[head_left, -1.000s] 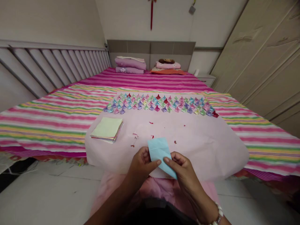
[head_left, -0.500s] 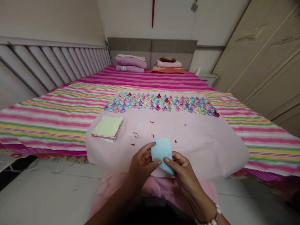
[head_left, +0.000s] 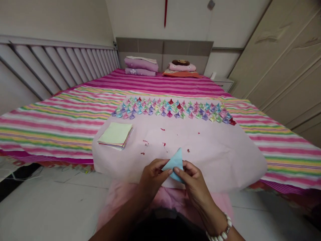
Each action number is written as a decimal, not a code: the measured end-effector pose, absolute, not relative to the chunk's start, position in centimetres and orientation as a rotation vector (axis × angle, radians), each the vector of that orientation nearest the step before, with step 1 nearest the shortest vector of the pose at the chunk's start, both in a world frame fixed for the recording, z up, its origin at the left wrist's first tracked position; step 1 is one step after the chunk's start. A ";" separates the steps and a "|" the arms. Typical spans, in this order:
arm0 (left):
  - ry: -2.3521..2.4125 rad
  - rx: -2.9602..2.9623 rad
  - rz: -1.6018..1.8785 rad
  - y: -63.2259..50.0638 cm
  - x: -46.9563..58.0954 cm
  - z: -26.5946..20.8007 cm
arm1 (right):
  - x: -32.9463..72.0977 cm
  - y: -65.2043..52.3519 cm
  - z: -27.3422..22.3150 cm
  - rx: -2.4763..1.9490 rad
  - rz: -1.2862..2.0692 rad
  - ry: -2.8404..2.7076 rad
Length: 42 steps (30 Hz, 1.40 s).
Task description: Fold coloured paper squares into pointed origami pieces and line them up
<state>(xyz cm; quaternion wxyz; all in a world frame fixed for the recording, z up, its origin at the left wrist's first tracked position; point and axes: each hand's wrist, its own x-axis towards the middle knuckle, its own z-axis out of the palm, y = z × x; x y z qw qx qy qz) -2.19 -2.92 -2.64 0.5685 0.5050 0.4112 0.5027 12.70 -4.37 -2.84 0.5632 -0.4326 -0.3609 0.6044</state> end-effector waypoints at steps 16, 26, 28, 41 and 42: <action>1.004 0.882 0.932 -2.9 -2.7 -2.0 | 12.7 -3.8 -2.4 -1.111 1.476 -0.886; 0.993 1.008 0.902 -2.2 -3.4 -1.5 | 12.8 -3.9 -3.1 -1.184 1.515 -0.952; 0.986 1.069 0.861 -1.8 -3.6 -0.9 | 12.9 -3.9 -3.2 -1.191 1.534 -1.021; 1.038 1.140 0.980 0.1 -2.0 1.2 | 12.1 -3.9 -2.7 -1.165 1.568 -1.149; 1.034 1.116 1.012 0.2 -2.0 1.0 | 12.1 -3.8 -2.6 -1.166 1.557 -1.152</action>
